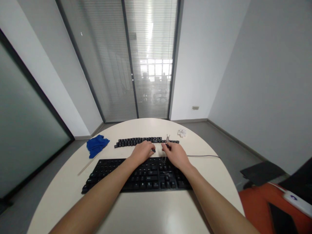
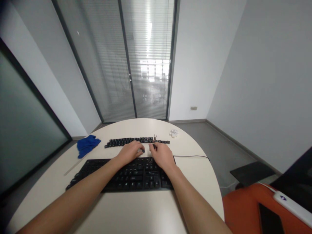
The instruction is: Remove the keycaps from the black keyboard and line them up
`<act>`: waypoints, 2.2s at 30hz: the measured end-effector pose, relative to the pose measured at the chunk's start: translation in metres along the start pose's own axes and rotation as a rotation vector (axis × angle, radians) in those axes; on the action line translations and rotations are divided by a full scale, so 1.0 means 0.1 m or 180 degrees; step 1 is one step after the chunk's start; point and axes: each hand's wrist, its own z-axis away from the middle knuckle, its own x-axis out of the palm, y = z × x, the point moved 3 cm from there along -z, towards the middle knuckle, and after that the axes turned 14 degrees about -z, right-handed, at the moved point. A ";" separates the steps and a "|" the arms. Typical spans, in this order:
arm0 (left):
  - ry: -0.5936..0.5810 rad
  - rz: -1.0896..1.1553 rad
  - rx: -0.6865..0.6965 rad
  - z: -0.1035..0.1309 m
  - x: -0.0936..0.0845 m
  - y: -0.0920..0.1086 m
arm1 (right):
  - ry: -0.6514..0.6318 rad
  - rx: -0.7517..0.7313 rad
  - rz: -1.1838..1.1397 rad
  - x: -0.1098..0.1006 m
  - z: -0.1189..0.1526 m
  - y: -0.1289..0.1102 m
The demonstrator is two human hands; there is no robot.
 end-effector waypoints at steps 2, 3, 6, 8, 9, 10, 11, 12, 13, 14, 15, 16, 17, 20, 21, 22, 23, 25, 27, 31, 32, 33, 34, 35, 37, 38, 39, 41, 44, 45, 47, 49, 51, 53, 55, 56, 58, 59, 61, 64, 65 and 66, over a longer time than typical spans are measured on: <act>0.0016 -0.0042 0.0014 -0.03 -0.01 0.00 | -0.0011 -0.0001 0.0009 0.00 0.00 0.00; 0.0045 -0.0069 0.0041 -0.05 -0.01 0.01 | -0.0014 -0.0012 0.0018 0.00 0.00 0.01; 0.0196 -0.0174 0.0152 -0.12 0.00 0.00 | -0.0008 -0.0070 0.0051 0.00 -0.01 0.01; 0.0298 -0.0201 0.0197 -0.17 0.02 -0.01 | 0.0004 -0.0100 0.0054 0.01 -0.01 0.02; 0.0333 -0.0201 0.0205 -0.19 0.02 -0.02 | 0.0007 -0.0107 0.0049 0.01 -0.01 0.02; 0.0356 -0.0200 0.0202 -0.21 0.03 -0.03 | 0.0012 -0.0112 0.0044 0.01 -0.01 0.02; 0.0368 -0.0202 0.0189 -0.23 0.04 -0.04 | 0.0017 -0.0111 0.0043 0.01 -0.01 0.01; 0.0371 -0.0206 0.0171 -0.24 0.04 -0.05 | 0.0018 -0.0104 0.0046 0.01 -0.01 0.01; 0.0369 -0.0209 0.0152 -0.26 0.05 -0.07 | 0.0020 -0.0093 0.0050 0.01 -0.01 0.02; 0.0367 -0.0209 0.0132 -0.27 0.05 -0.08 | 0.0014 -0.0080 0.0052 0.01 -0.01 0.02; 0.0365 -0.0207 0.0110 -0.27 0.05 -0.09 | 0.0009 -0.0070 0.0050 0.01 0.00 0.02; 0.0361 -0.0205 0.0092 -0.28 0.05 -0.09 | -0.0002 -0.0062 0.0043 0.01 0.00 0.02; 0.0360 -0.0203 0.0075 -0.29 0.05 -0.10 | -0.0011 -0.0057 0.0036 0.01 0.00 0.02; 0.0373 -0.0201 0.0037 -0.30 0.05 -0.11 | -0.0014 -0.0053 0.0025 0.00 0.00 0.01; 0.0380 -0.0201 0.0023 -0.31 0.06 -0.11 | -0.0013 -0.0049 0.0027 0.00 0.00 0.00; 0.0386 -0.0202 0.0009 -0.31 0.06 -0.11 | -0.0014 -0.0043 0.0029 0.00 0.00 0.00; 0.0392 -0.0203 -0.0009 -0.32 0.06 -0.11 | -0.0016 -0.0033 0.0031 0.00 0.00 0.00; 0.0402 -0.0211 -0.0061 -0.32 0.07 -0.11 | -0.0015 -0.0017 0.0032 0.00 0.00 -0.01; 0.0414 -0.0225 -0.0121 -0.32 0.10 -0.11 | -0.0006 -0.0024 0.0029 0.00 0.00 0.00; 0.0431 -0.0251 -0.0183 -0.32 0.13 -0.12 | -0.0009 -0.0067 0.0018 0.01 0.00 0.01; 0.0431 -0.0254 -0.0184 -0.31 0.13 -0.12 | -0.0008 -0.0073 0.0017 0.01 0.00 0.01; 0.0432 -0.0257 -0.0185 -0.31 0.13 -0.12 | -0.0010 -0.0077 0.0015 0.01 0.00 0.01; 0.0433 -0.0258 -0.0183 -0.31 0.13 -0.11 | -0.0012 -0.0080 0.0015 0.01 0.00 0.01; 0.0435 -0.0258 -0.0181 -0.30 0.12 -0.11 | -0.0014 -0.0086 0.0014 0.01 0.00 0.01; 0.0442 -0.0257 -0.0168 -0.30 0.11 -0.10 | -0.0021 -0.0088 0.0013 0.01 0.00 0.01; 0.0445 -0.0255 -0.0156 -0.29 0.10 -0.10 | -0.0021 -0.0087 0.0013 0.01 0.00 0.01; 0.0448 -0.0252 -0.0142 -0.29 0.09 -0.09 | -0.0020 -0.0085 0.0011 0.01 0.00 0.01; 0.0454 -0.0243 -0.0117 -0.29 0.09 -0.08 | -0.0022 -0.0079 0.0002 0.01 -0.01 0.01; 0.0462 -0.0228 -0.0113 -0.28 0.10 -0.07 | -0.0031 -0.0095 -0.0014 0.01 -0.01 0.02; 0.0465 -0.0222 -0.0116 -0.28 0.11 -0.08 | -0.0028 -0.0105 -0.0016 0.01 -0.01 0.02; 0.0469 -0.0206 -0.0117 -0.28 0.10 -0.08 | -0.0021 -0.0128 -0.0021 0.01 -0.01 0.02; 0.0483 -0.0193 -0.0107 -0.25 0.07 -0.09 | -0.0017 -0.0145 -0.0033 0.01 0.00 0.02; 0.0509 -0.0140 -0.0126 -0.19 0.00 -0.09 | -0.0013 -0.0160 -0.0054 0.01 0.00 0.02; 0.0525 0.0035 -0.0254 -0.07 -0.10 -0.07 | -0.0007 -0.0167 -0.0087 0.01 -0.01 0.02; 0.0456 0.0202 -0.0566 0.10 -0.18 -0.04 | -0.0039 -0.0194 -0.0147 0.00 -0.01 0.01; 0.0357 0.0293 -0.0718 0.21 -0.21 -0.01 | -0.0072 -0.0230 -0.0192 0.00 -0.01 0.00; 0.0238 0.0529 -0.0922 0.42 -0.23 0.06 | -0.0194 -0.0366 -0.0317 0.00 -0.01 -0.03; 0.0231 0.0680 -0.0913 0.51 -0.24 0.11 | -0.0275 -0.0468 -0.0387 0.00 0.00 -0.05; 0.0261 0.0915 -0.0738 0.67 -0.22 0.21 | -0.0453 -0.0677 -0.0514 0.01 0.02 -0.08; 0.0564 0.1044 -0.0622 0.81 -0.20 0.28 | -0.0757 -0.0805 -0.0650 0.04 0.04 -0.08; 0.0646 0.1062 -0.0587 0.83 -0.19 0.29 | -0.0846 -0.0782 -0.0694 0.05 0.04 -0.06; 0.0711 0.1076 -0.0554 0.84 -0.18 0.30 | -0.0913 -0.0748 -0.0741 0.06 0.04 -0.04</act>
